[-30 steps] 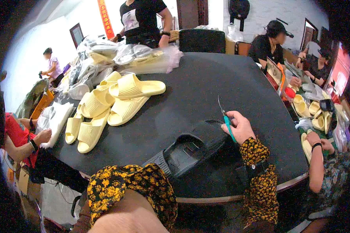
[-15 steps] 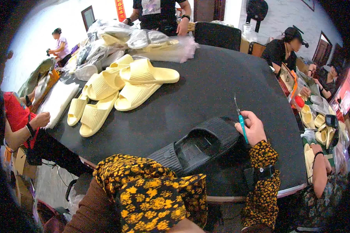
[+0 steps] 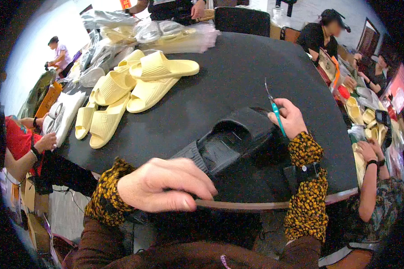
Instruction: Using scissors to trim excess material and loose threads from manufactured sandals.
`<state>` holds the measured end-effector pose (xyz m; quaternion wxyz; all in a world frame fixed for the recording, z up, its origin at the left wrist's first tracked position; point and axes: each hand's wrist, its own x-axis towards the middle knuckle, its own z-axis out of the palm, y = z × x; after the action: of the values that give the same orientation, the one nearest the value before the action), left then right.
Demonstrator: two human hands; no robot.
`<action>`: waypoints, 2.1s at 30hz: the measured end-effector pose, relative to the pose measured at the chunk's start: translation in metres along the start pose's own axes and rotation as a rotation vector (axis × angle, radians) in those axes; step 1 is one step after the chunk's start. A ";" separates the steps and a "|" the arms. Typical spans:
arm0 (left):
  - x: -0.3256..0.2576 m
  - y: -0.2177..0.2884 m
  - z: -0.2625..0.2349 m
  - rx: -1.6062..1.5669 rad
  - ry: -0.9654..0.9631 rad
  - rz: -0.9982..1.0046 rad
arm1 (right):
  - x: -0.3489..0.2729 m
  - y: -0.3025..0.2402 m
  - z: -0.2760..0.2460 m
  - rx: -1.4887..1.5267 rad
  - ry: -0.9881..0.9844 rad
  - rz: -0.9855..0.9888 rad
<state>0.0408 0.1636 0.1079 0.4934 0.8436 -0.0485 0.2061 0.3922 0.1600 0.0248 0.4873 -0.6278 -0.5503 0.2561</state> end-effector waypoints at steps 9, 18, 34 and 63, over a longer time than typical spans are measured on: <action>-0.054 0.018 0.014 -0.014 -0.080 0.120 | 0.003 0.000 0.004 -0.017 -0.009 0.030; -0.005 0.063 0.050 -0.601 -0.428 0.651 | -0.001 -0.010 -0.002 -0.145 0.081 0.017; 0.059 0.034 0.046 -0.555 -0.265 0.851 | 0.003 0.006 0.004 -0.159 0.071 -0.083; 0.007 0.009 0.014 -0.267 -0.058 0.287 | 0.005 0.003 0.007 -0.133 0.060 -0.055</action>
<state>0.0490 0.1477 0.1118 0.5649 0.7606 -0.2094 0.2418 0.3888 0.1672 0.0209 0.4674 -0.6510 -0.5682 0.1866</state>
